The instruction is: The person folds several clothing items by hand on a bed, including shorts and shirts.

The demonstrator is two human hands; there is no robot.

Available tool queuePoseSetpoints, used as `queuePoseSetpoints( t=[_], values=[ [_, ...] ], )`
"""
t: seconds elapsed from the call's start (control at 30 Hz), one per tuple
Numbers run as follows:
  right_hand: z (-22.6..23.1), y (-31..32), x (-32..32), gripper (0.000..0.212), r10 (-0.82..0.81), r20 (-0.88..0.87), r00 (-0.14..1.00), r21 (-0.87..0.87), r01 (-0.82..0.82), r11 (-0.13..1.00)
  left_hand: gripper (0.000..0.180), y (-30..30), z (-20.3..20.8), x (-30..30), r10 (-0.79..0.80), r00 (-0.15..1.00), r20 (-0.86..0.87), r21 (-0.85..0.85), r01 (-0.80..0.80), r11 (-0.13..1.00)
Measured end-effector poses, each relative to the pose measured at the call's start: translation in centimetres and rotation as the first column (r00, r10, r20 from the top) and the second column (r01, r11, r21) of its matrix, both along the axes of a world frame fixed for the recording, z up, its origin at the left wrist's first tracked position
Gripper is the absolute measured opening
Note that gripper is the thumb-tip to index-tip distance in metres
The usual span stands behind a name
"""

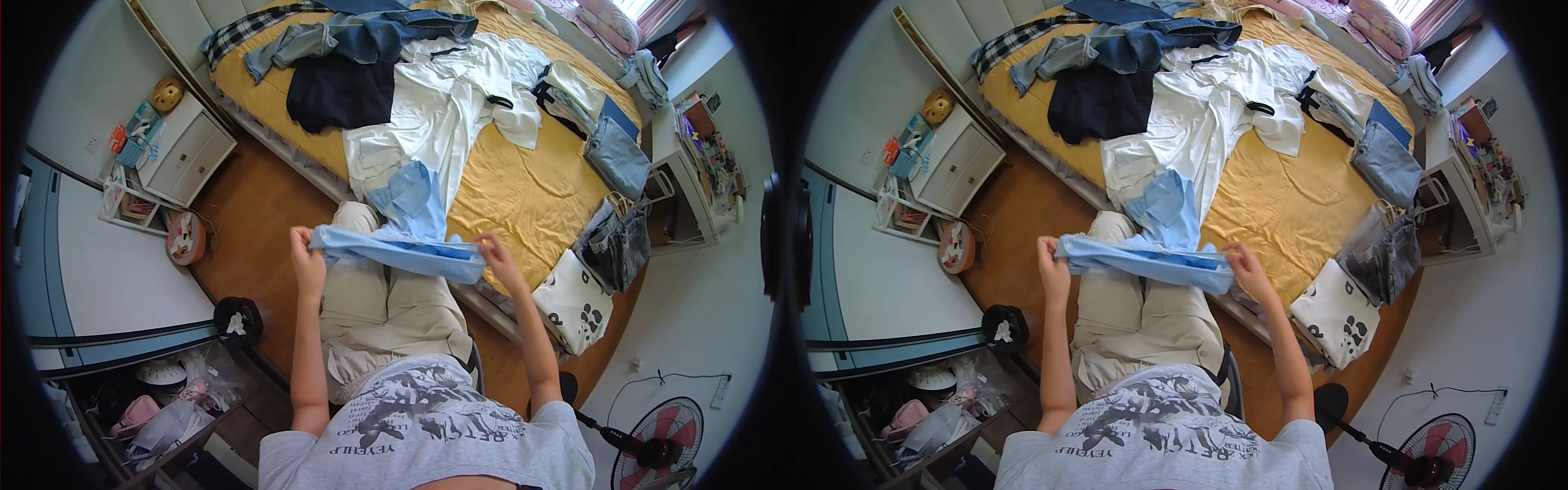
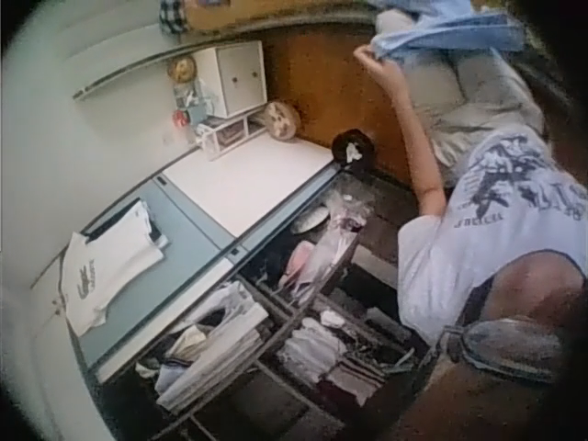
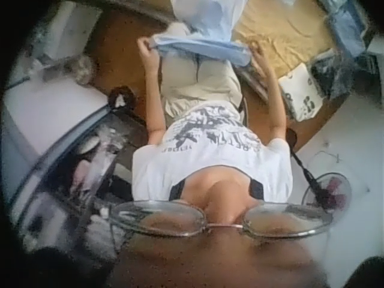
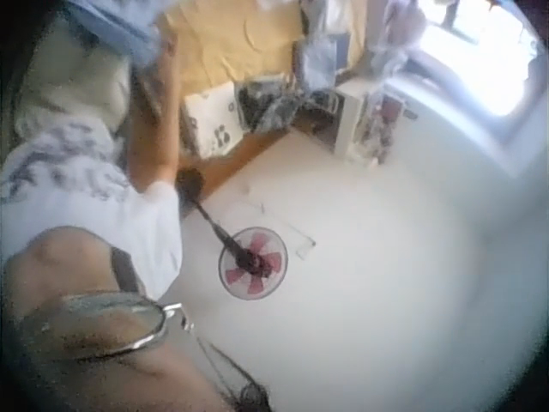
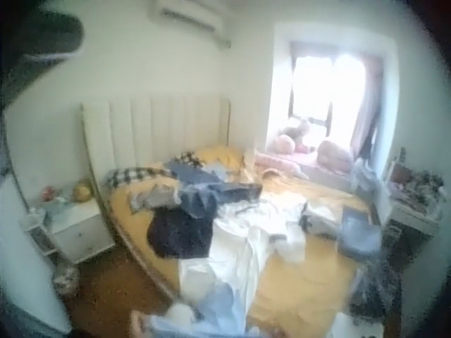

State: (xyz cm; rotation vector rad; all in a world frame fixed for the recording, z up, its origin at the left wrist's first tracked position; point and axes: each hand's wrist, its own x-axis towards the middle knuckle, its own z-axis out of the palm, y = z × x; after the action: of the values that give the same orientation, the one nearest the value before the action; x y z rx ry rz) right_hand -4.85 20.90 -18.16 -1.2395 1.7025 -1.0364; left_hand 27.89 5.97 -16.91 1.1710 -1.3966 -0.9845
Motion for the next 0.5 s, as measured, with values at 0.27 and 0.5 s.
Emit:
queuePoseSetpoints(
  t=[0.27,0.5],
  values=[
    [14.3,1.1,-5.2,0.016,0.096,0.189,0.977,0.031,-0.104,0.994,0.014,-6.3,13.0,-6.6,-0.291,0.947,0.135,-0.267,0.317,0.910],
    [22.4,1.3,-7.9,0.023,0.580,-0.410,0.704,0.332,-0.478,0.814,0.010,-9.2,21.9,-11.6,-0.229,0.876,0.424,-0.545,0.448,0.709]
  ],
)
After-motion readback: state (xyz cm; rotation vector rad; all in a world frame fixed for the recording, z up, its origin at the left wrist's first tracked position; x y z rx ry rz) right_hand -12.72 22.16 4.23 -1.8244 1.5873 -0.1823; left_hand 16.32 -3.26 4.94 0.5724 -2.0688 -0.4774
